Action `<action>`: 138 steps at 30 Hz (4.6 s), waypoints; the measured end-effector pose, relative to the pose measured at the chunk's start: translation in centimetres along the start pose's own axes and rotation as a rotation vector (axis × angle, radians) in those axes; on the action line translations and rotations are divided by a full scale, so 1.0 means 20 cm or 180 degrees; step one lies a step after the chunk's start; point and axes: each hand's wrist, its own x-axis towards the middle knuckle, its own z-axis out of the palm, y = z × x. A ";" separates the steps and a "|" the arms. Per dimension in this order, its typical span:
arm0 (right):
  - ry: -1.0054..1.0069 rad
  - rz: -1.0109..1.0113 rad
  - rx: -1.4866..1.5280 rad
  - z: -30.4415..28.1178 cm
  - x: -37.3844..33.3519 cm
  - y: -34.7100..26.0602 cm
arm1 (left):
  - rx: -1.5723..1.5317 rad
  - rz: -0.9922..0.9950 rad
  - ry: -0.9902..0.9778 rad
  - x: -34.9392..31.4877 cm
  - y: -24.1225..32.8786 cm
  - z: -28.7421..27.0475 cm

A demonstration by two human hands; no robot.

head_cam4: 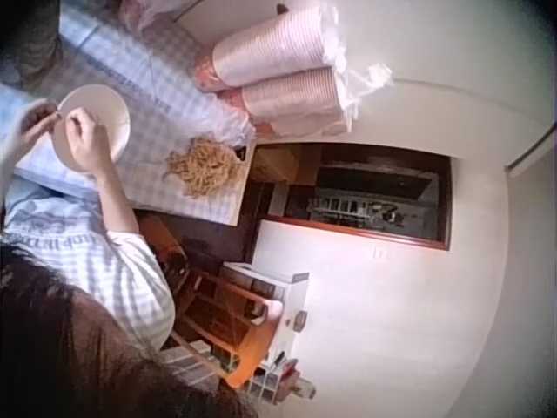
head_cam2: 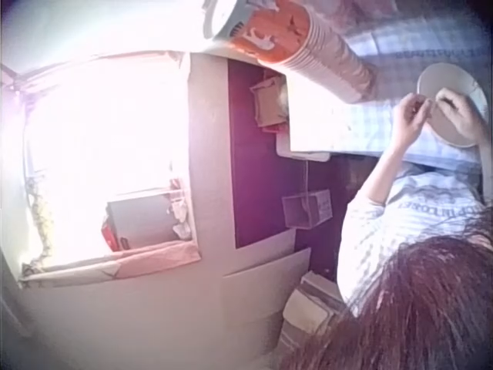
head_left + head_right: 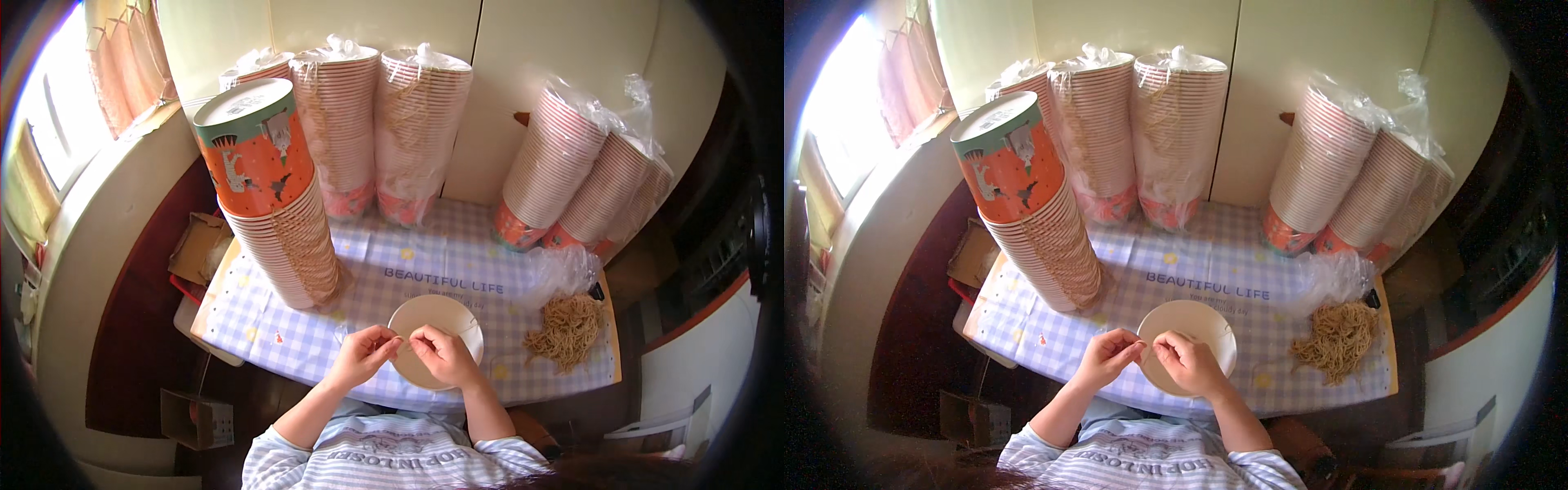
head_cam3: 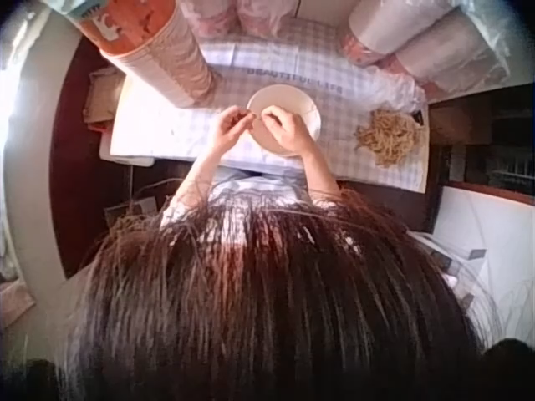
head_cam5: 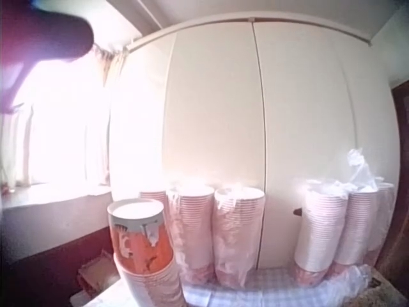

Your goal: The recorder is assembling paper buckets by threading and securing string handles through pre-punched holes.

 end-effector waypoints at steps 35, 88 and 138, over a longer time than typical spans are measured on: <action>0.0329 -0.0215 -0.0226 0.13 -0.04 -0.04 | -0.0122 -0.0314 -0.0285 0.00 0.04 -0.04; 0.0479 -0.0419 -0.0628 0.08 0.01 -0.05 | 0.0587 0.0168 0.0117 -0.03 0.02 -0.04; 0.0078 -0.0278 -0.0211 0.01 0.01 0.00 | -0.1456 -0.0736 -0.0196 -0.02 -0.07 -0.03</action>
